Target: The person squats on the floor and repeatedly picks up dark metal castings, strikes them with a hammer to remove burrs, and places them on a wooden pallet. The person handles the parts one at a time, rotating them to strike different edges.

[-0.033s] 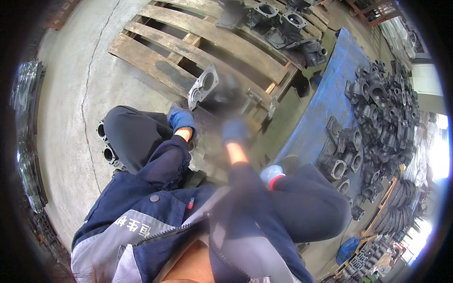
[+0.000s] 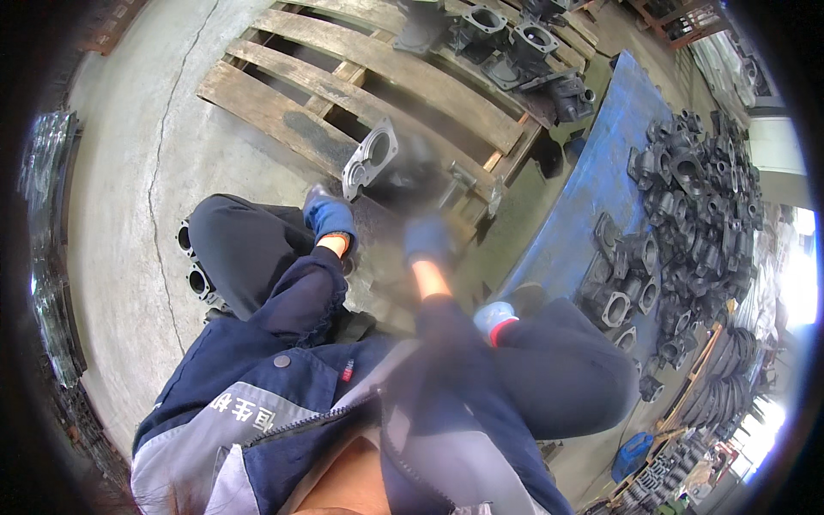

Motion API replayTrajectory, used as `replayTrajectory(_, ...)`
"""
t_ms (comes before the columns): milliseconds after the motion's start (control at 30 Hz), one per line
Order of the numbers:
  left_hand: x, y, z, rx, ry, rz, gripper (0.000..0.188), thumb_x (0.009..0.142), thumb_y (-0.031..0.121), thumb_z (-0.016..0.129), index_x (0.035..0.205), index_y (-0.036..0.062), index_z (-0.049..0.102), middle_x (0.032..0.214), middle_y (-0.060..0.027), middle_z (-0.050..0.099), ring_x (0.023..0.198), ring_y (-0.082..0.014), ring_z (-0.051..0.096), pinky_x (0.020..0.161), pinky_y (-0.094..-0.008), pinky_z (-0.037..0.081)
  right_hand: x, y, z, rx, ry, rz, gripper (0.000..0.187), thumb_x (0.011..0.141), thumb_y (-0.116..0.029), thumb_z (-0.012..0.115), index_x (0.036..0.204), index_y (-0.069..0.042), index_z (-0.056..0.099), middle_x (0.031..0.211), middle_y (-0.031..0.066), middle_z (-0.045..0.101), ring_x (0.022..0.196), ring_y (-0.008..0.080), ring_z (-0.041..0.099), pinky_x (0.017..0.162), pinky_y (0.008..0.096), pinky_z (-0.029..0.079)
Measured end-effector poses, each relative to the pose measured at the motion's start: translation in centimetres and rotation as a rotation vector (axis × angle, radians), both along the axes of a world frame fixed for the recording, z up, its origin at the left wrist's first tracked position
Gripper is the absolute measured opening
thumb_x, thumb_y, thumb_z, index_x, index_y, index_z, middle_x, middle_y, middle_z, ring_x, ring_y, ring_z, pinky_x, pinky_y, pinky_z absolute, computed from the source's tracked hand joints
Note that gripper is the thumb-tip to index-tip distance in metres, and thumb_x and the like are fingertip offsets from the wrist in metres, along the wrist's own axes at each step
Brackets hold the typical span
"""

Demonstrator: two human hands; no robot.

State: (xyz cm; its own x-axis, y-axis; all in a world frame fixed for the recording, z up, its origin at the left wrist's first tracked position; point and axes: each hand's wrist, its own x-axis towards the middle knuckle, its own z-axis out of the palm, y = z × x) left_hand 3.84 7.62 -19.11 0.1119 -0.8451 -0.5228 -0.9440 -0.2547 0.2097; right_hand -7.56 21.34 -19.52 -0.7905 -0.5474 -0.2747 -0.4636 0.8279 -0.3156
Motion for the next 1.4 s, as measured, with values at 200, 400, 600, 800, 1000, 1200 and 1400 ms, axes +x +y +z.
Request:
replayTrajectory(200, -2.3, -0.5, -2.7, -0.084, 0.220, 0.023, 0.068, 0.094, 0.067, 0.039, 0.132, 0.0146, 0.060, 0.138, -0.0164, 0.055, 0.132, -0.0335, 0.047, 0.111, -0.0362, 0.035, -1.6, -1.1, -4.5, -0.470, -0.320, -0.008, 0.026, 0.089, -0.028, 0.057, 0.095, -0.004, 0.067, 0.092, 0.0215, 0.071, 0.083, 0.0388, 0.068, 0.075, 0.0465, 0.052)
replayTrajectory(400, -1.9, -1.4, 1.3, -0.045, -0.086, -0.623, 0.037, 0.092, 0.022, 0.055, 0.128, 0.0179, 0.064, 0.125, -0.0128, 0.066, 0.119, -0.0336, 0.061, 0.098, -0.0452, 0.048, -4.6, -5.9, -4.7, -0.608, -0.008, -0.266, 0.040, 0.092, -0.032, 0.053, 0.105, 0.003, 0.068, 0.095, 0.0236, 0.071, 0.094, 0.0393, 0.068, 0.085, 0.0412, 0.052)
replayTrajectory(600, -4.4, -6.1, 7.7, 0.130, -0.307, -0.922, 0.037, 0.086, 0.027, 0.065, 0.119, 0.0107, 0.069, 0.118, -0.0145, 0.069, 0.111, -0.0311, 0.066, 0.093, -0.0398, 0.052, -5.9, -7.3, 0.8, -0.258, -0.394, -0.553, 0.072, 0.088, -0.053, 0.059, 0.132, 0.003, 0.052, 0.139, 0.0260, 0.047, 0.132, 0.0387, 0.042, 0.109, 0.0476, 0.034)
replayTrajectory(800, -5.9, -8.3, 9.2, 0.121, 0.446, -0.940, 0.054, 0.084, 0.043, 0.072, 0.116, 0.0002, 0.063, 0.112, -0.0206, 0.068, 0.104, -0.0347, 0.065, 0.085, -0.0414, 0.052, -6.2, -6.0, 1.4, -0.144, -0.512, -0.203, 0.046, 0.097, -0.027, 0.051, 0.137, -0.003, 0.050, 0.145, 0.0207, 0.046, 0.135, 0.0300, 0.044, 0.107, 0.0451, 0.037)
replayTrajectory(1000, -6.3, -4.7, 5.4, 0.301, 0.658, -0.476, 0.048, 0.088, 0.027, 0.070, 0.126, -0.0003, 0.059, 0.111, -0.0159, 0.070, 0.096, -0.0231, 0.065, 0.084, -0.0367, 0.052, -7.0, -5.9, -5.4, -0.970, -1.201, -0.891, 0.068, 0.094, -0.057, 0.051, 0.138, -0.007, 0.050, 0.132, 0.0064, 0.054, 0.116, 0.0206, 0.049, 0.102, 0.0359, 0.037)
replayTrajectory(1200, -4.6, -8.4, 3.1, 0.385, 0.662, -0.412, 0.073, 0.090, 0.044, 0.062, 0.144, 0.0015, 0.035, 0.136, -0.0208, 0.052, 0.122, -0.0346, 0.052, 0.099, -0.0381, 0.044, -8.0, -5.9, -5.5, -1.024, -1.098, -0.553, 0.072, 0.092, -0.055, 0.059, 0.143, -0.006, 0.046, 0.144, 0.0036, 0.047, 0.131, 0.0175, 0.041, 0.112, 0.0320, 0.028)
replayTrajectory(1400, -2.3, -9.2, 0.1, -0.010, -0.207, -1.498, 0.112, 0.062, 0.025, 0.085, 0.147, -0.0080, 0.021, 0.144, -0.0267, 0.041, 0.129, -0.0356, 0.048, 0.106, -0.0338, 0.040, -7.9, -6.4, -1.4, -0.859, -0.934, -0.392, 0.042, 0.099, -0.030, 0.052, 0.133, -0.006, 0.050, 0.131, 0.0096, 0.055, 0.120, 0.0239, 0.050, 0.101, 0.0358, 0.038)
